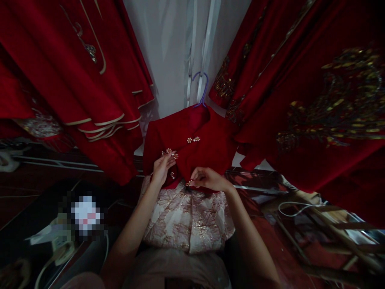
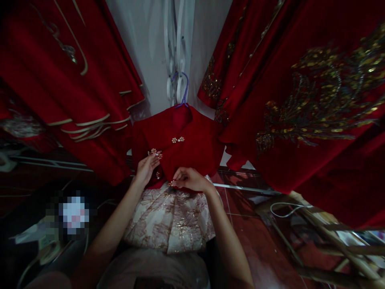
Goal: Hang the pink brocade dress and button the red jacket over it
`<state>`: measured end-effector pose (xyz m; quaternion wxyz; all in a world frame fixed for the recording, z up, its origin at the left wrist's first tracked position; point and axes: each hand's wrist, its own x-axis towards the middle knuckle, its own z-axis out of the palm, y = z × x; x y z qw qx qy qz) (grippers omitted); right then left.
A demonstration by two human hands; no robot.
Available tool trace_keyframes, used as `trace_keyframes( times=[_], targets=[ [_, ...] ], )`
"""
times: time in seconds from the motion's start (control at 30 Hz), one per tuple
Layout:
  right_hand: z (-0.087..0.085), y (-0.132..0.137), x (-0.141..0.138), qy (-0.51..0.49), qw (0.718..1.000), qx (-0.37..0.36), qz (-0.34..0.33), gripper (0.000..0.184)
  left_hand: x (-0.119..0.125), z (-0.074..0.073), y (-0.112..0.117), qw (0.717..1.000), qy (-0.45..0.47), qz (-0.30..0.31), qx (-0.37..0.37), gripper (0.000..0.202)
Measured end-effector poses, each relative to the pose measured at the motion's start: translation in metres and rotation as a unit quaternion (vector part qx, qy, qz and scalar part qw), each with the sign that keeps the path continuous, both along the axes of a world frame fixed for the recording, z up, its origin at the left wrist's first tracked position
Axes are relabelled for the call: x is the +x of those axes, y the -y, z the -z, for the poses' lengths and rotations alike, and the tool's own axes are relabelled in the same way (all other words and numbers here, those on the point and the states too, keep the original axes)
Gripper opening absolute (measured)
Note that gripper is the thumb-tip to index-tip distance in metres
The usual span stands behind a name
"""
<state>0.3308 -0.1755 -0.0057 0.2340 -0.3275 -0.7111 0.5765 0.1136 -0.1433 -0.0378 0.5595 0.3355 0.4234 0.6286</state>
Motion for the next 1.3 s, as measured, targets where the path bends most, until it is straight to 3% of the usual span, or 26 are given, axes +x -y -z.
trace_keyframes(
  times=[0.13,0.33,0.6,0.8,0.9,0.97,1.0,1.07,1.2,1.3],
  targets=[
    [0.001,0.000,-0.003,0.004,1.000,-0.005,0.003,0.028,-0.001,-0.001,-0.003,1.000,-0.015,-0.010,-0.008,0.039],
    [-0.001,0.000,-0.003,-0.001,1.000,-0.003,0.000,0.032,0.008,0.004,-0.009,0.997,0.005,-0.074,0.013,0.035],
    [-0.003,0.000,-0.002,-0.001,1.000,-0.011,-0.002,0.032,0.006,0.001,-0.004,0.999,0.019,-0.044,0.002,0.038],
    [-0.003,0.000,-0.003,-0.010,1.000,-0.021,0.000,0.031,0.009,0.005,-0.006,0.998,-0.007,-0.065,0.009,0.031],
    [-0.006,0.002,0.001,0.005,0.999,-0.033,-0.011,0.031,0.015,0.002,-0.005,0.998,-0.055,-0.037,0.000,0.035],
    [-0.009,0.004,0.004,0.039,0.997,-0.058,-0.033,0.030,0.021,-0.008,-0.006,0.988,-0.145,-0.011,0.043,0.038],
    [-0.011,0.005,0.005,0.060,0.994,-0.074,-0.044,0.030,0.023,-0.016,-0.007,0.975,-0.203,-0.003,0.089,0.037],
    [-0.013,0.007,0.007,0.096,0.988,-0.105,-0.061,0.029,0.029,-0.036,-0.011,0.922,-0.331,-0.009,0.203,0.032],
    [-0.015,0.007,0.009,0.104,0.983,-0.137,-0.065,0.028,0.035,-0.077,-0.030,0.750,-0.567,-0.044,0.338,0.024],
    [-0.015,0.007,0.010,0.093,0.985,-0.137,-0.059,0.027,0.035,-0.092,-0.045,0.661,-0.647,0.001,0.380,0.020]
  ],
)
